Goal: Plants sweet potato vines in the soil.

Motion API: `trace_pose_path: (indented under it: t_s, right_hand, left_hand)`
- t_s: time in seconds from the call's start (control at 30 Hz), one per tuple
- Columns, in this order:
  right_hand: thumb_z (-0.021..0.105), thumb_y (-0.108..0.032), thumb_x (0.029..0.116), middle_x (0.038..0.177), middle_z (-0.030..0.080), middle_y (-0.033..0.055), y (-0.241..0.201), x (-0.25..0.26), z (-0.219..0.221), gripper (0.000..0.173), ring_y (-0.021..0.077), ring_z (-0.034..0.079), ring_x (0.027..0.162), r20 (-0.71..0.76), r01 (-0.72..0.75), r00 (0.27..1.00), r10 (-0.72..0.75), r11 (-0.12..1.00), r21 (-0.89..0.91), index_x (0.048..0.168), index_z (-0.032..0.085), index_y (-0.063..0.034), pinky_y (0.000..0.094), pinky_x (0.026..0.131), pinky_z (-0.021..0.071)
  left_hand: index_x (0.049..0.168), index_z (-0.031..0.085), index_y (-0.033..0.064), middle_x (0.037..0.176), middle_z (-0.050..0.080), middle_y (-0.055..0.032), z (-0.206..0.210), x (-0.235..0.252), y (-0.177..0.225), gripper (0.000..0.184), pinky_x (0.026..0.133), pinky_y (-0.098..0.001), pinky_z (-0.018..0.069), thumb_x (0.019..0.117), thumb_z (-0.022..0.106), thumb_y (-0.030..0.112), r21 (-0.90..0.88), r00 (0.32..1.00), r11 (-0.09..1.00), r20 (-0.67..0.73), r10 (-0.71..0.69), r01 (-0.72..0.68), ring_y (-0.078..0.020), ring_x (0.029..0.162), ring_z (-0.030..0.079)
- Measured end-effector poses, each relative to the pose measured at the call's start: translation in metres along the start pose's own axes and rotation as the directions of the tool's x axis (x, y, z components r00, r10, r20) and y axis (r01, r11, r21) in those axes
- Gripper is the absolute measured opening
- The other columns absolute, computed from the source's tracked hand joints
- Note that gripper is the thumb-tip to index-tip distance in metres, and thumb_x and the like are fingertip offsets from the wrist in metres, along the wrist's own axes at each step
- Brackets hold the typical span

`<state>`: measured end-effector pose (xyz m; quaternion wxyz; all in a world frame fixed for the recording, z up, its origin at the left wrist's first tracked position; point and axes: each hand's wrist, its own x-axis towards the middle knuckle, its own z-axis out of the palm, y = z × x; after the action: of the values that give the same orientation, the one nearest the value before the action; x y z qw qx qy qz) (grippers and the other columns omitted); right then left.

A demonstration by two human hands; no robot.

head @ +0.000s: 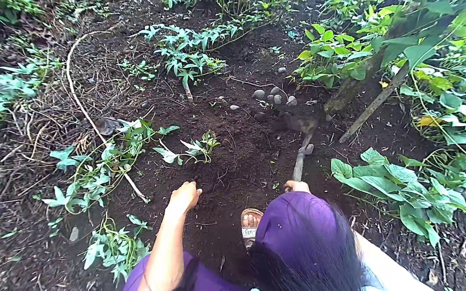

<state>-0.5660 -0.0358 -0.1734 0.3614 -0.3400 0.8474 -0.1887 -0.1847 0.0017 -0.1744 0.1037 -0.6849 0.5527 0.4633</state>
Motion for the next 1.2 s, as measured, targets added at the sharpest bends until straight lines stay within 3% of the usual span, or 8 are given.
trace_pose_path:
  t_s: [0.07,0.3,0.5,0.7,0.8,0.87,1.0,1.2]
  right_hand:
    - [0.058,-0.019,0.1062,0.118,0.065,0.0188,-0.004,-0.035,-0.034,0.032,0.0191,0.061,0.103,0.167,-0.033,0.983,0.072,0.975,-0.221,0.125,0.06,0.007,0.0365,0.095,0.0476]
    - [0.054,-0.009,0.1024,0.07,0.051,0.002,-0.037,-0.018,-0.04,0.014,0.0089,0.05,0.046,-0.08,-0.069,0.991,0.108,0.919,0.389,0.114,0.051,-0.0015,0.0252,0.046,0.0489]
    - [0.06,-0.015,0.1044,0.114,0.067,0.0211,-0.009,-0.053,-0.05,0.029,0.0214,0.062,0.099,0.102,-0.14,0.981,0.163,0.969,-0.206,0.12,0.063,0.0089,0.0371,0.092,0.0487]
    - [0.057,-0.002,0.0989,0.069,0.051,0.001,-0.023,-0.056,-0.085,0.01,0.0072,0.05,0.048,-0.055,-0.065,0.996,0.076,0.983,0.171,0.108,0.052,-0.0001,0.0231,0.048,0.0477]
    - [0.063,-0.009,0.0969,0.084,0.062,0.0201,0.005,-0.064,-0.062,0.022,0.0208,0.059,0.067,-0.132,0.05,0.99,-0.059,0.997,-0.065,0.103,0.061,0.0125,0.0346,0.062,0.0504]
    - [0.052,-0.016,0.1087,0.124,0.062,0.0242,-0.023,-0.103,-0.079,0.033,0.0262,0.061,0.11,0.113,-0.206,0.963,0.243,0.942,-0.264,0.128,0.057,0.0101,0.0407,0.098,0.0477]
    - [0.058,-0.003,0.098,0.066,0.053,0.0012,-0.019,-0.092,-0.112,0.007,0.0086,0.051,0.047,0.111,-0.158,0.98,0.167,0.984,-0.084,0.103,0.054,-0.0043,0.0255,0.045,0.0482]
    - [0.058,-0.005,0.0989,0.07,0.052,0.0034,0.006,-0.103,-0.109,0.009,0.0108,0.051,0.051,0.065,-0.289,0.952,0.298,0.95,-0.116,0.107,0.055,-0.0025,0.0281,0.05,0.0474]
  left_hand:
    - [0.15,0.048,0.0001,0.151,0.05,-0.0251,-0.001,-0.001,-0.001,0.052,0.115,-0.0608,0.0368,0.1112,0.044,0.036,-0.008,1.0,1.0,-0.004,0.003,-0.003,-0.041,0.141,0.049]
    - [0.149,0.049,0.0,0.149,0.051,-0.0263,-0.001,-0.002,0.002,0.052,0.114,-0.0629,0.0373,0.1109,0.045,0.035,0.001,1.0,1.0,-0.014,0.015,-0.015,-0.0423,0.139,0.05]
    - [0.149,0.048,-0.0001,0.15,0.051,-0.026,-0.004,-0.004,0.004,0.052,0.114,-0.0625,0.0373,0.111,0.045,0.035,-0.009,1.0,1.0,-0.021,0.017,-0.017,-0.0418,0.139,0.05]
    - [0.15,0.047,-0.0008,0.149,0.051,-0.0269,-0.001,0.002,0.01,0.052,0.113,-0.0625,0.0374,0.111,0.045,0.034,0.005,1.0,1.0,-0.005,0.03,-0.03,-0.0424,0.138,0.051]
    - [0.148,0.05,0.0,0.148,0.052,-0.0251,0.002,0.002,0.011,0.051,0.113,-0.0626,0.0387,0.1104,0.047,0.034,0.002,0.999,0.999,0.002,0.042,-0.042,-0.0415,0.137,0.052]
    - [0.148,0.051,-0.0004,0.148,0.053,-0.0255,0.002,0.001,0.009,0.051,0.112,-0.0627,0.0396,0.1103,0.047,0.035,0.004,0.999,0.999,-0.003,0.046,-0.046,-0.042,0.137,0.053]
    - [0.145,0.053,-0.0014,0.146,0.054,-0.0264,0.002,0.0,0.005,0.049,0.11,-0.0636,0.0404,0.1102,0.047,0.034,0.016,1.0,1.0,-0.004,0.012,-0.012,-0.0432,0.135,0.053]
    - [0.147,0.051,-0.0008,0.146,0.054,-0.0266,0.008,0.004,0.009,0.05,0.112,-0.0633,0.0389,0.1105,0.047,0.034,0.001,0.998,0.999,0.033,0.05,-0.05,-0.0426,0.137,0.052]
